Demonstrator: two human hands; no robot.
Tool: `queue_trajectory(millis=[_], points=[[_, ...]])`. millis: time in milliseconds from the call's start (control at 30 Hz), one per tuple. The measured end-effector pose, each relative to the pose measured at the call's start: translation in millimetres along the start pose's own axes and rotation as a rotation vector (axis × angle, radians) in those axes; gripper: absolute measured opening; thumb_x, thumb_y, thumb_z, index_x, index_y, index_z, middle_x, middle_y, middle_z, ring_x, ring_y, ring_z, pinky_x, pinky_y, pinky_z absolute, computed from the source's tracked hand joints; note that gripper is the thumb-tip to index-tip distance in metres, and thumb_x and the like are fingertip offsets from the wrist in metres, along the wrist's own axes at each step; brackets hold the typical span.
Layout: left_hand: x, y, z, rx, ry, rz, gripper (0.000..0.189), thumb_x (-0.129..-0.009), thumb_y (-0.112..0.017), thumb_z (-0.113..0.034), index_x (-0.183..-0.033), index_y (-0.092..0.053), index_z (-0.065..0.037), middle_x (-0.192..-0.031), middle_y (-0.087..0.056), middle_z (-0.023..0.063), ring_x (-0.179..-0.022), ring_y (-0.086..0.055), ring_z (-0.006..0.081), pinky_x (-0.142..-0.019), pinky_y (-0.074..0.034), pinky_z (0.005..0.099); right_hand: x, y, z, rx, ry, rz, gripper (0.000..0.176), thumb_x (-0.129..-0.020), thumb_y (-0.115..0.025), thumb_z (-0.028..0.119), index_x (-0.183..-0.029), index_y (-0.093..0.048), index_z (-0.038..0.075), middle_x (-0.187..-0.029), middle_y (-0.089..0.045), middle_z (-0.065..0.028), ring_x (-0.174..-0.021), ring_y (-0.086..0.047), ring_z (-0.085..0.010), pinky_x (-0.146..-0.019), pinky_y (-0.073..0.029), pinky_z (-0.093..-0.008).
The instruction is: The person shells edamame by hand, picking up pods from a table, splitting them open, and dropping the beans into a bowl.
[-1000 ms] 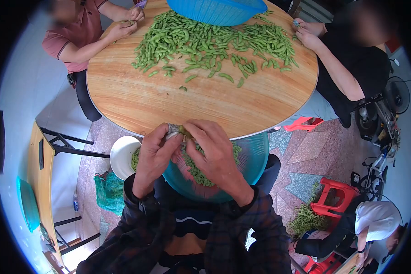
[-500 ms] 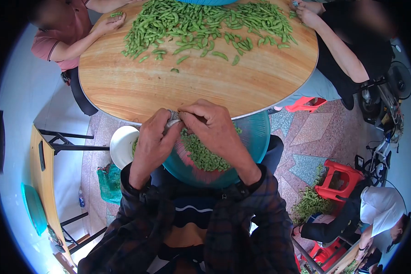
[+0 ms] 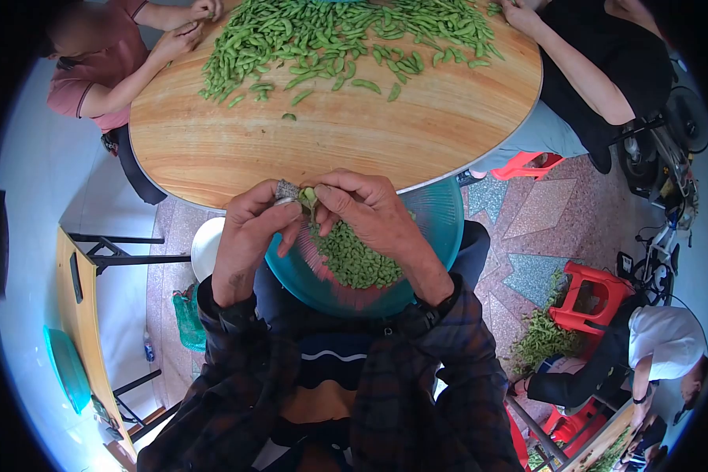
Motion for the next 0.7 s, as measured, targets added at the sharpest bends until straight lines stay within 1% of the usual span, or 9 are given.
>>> queue_trajectory(millis=[100,167,267,300,367,400,467,600,700], points=[[-1,0,5,0.112,0.026,-0.004,0.008,-0.099,-0.062,-0.009,-0.097,-0.064,-0.001,-0.066,-0.06,0.0022,-0.052,-0.052,0.0081,-0.048,-0.039,0.0215,2,-3,1,-0.012,-0.01,-0.003,0.026,-0.106,-0.055,0.01,-0.125,-0.065,-0.005,-0.094,-0.068,-0.0062,-0.076,-0.067,-0.0118,-0.07,-0.054,-0.0257],[-1,-1,7,0.153,0.038,-0.009,0.009,-0.099,-0.063,-0.009,-0.097,-0.064,-0.001,-0.065,-0.06,0.0026,-0.052,-0.052,0.0083,-0.047,-0.039,0.0216,5,-1,9,0.122,0.048,-0.08,0.025,-0.105,-0.054,0.011,-0.122,-0.067,-0.003,-0.092,-0.067,-0.0066,-0.075,-0.064,-0.0108,-0.07,-0.055,-0.0259],[-1,-2,10,0.155,0.041,-0.016,0.01,-0.099,-0.063,-0.01,-0.096,-0.064,-0.001,-0.066,-0.06,0.0032,-0.051,-0.052,0.0085,-0.047,-0.038,0.0219,8,-5,21,0.309,0.138,-0.084,0.025,-0.1,-0.058,0.006,-0.121,-0.067,-0.001,-0.09,-0.065,-0.0072,-0.075,-0.065,-0.013,-0.069,-0.053,-0.0266],[0,-2,10,0.151,0.041,-0.023,0.01,-0.099,-0.063,-0.009,-0.095,-0.064,0.0,-0.066,-0.06,0.0033,-0.051,-0.052,0.0086,-0.046,-0.038,0.022,9,-5,22,0.309,0.139,-0.087,0.025,-0.1,-0.058,0.006,-0.121,-0.067,-0.001,-0.09,-0.065,-0.0072,-0.075,-0.065,-0.013,-0.069,-0.053,-0.0266],[2,-3,10,0.147,0.043,-0.03,0.011,-0.099,-0.063,-0.009,-0.094,-0.064,0.0,-0.066,-0.06,0.0034,-0.051,-0.052,0.0086,-0.046,-0.038,0.0222,14,-12,39,0.613,0.294,-0.082,0.028,-0.093,-0.061,0.002,-0.121,-0.067,0.0,-0.089,-0.064,-0.0108,-0.074,-0.066,-0.0198,-0.068,-0.052,-0.0298],[4,-4,9,0.152,0.056,-0.036,0.011,-0.098,-0.063,-0.009,-0.093,-0.064,0.0,-0.066,-0.06,0.0035,-0.051,-0.052,0.0087,-0.046,-0.038,0.0224,16,-13,39,0.611,0.291,-0.083,0.028,-0.093,-0.061,0.002,-0.121,-0.067,0.0,-0.089,-0.064,-0.0108,-0.074,-0.066,-0.0198,-0.068,-0.052,-0.0298],[7,-5,10,0.157,0.072,-0.042,0.011,-0.098,-0.063,-0.009,-0.093,-0.065,0.0,-0.066,-0.06,0.0035,-0.052,-0.052,0.0088,-0.046,-0.038,0.0226,26,-19,47,0.788,0.378,-0.14,0.03,-0.089,-0.064,-0.001,-0.119,-0.068,0.001,-0.091,-0.065,-0.0134,-0.076,-0.067,-0.0268,-0.067,-0.053,-0.034],[15,-6,20,0.199,0.138,-0.051,0.01,-0.097,-0.064,-0.008,-0.094,-0.065,0.002,-0.069,-0.062,0.0044,-0.053,-0.054,0.0089,-0.044,-0.039,0.0231,41,-26,49,0.857,0.452,-0.189,0.031,-0.086,-0.067,-0.002,-0.117,-0.069,0.003,-0.093,-0.066,-0.0128,-0.077,-0.067,-0.028,-0.067,-0.055,-0.0362],[20,-8,26,0.223,0.167,-0.067,0.01,-0.097,-0.064,-0.007,-0.094,-0.065,0.002,-0.07,-0.063,0.0054,-0.054,-0.056,0.0089,-0.044,-0.04,0.0231,52,-29,44,0.906,0.539,-0.219,0.033,-0.084,-0.07,-0.004,-0.116,-0.069,0.003,-0.091,-0.067,-0.0118,-0.075,-0.068,-0.0261,-0.064,-0.055,-0.0363]])
Point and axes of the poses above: each hand's wrist, its own x-axis away from the middle knuckle, its own y-axis out of the back of the hand, z = x × y, the point moved 10 cm from there along -x, towards the middle knuckle
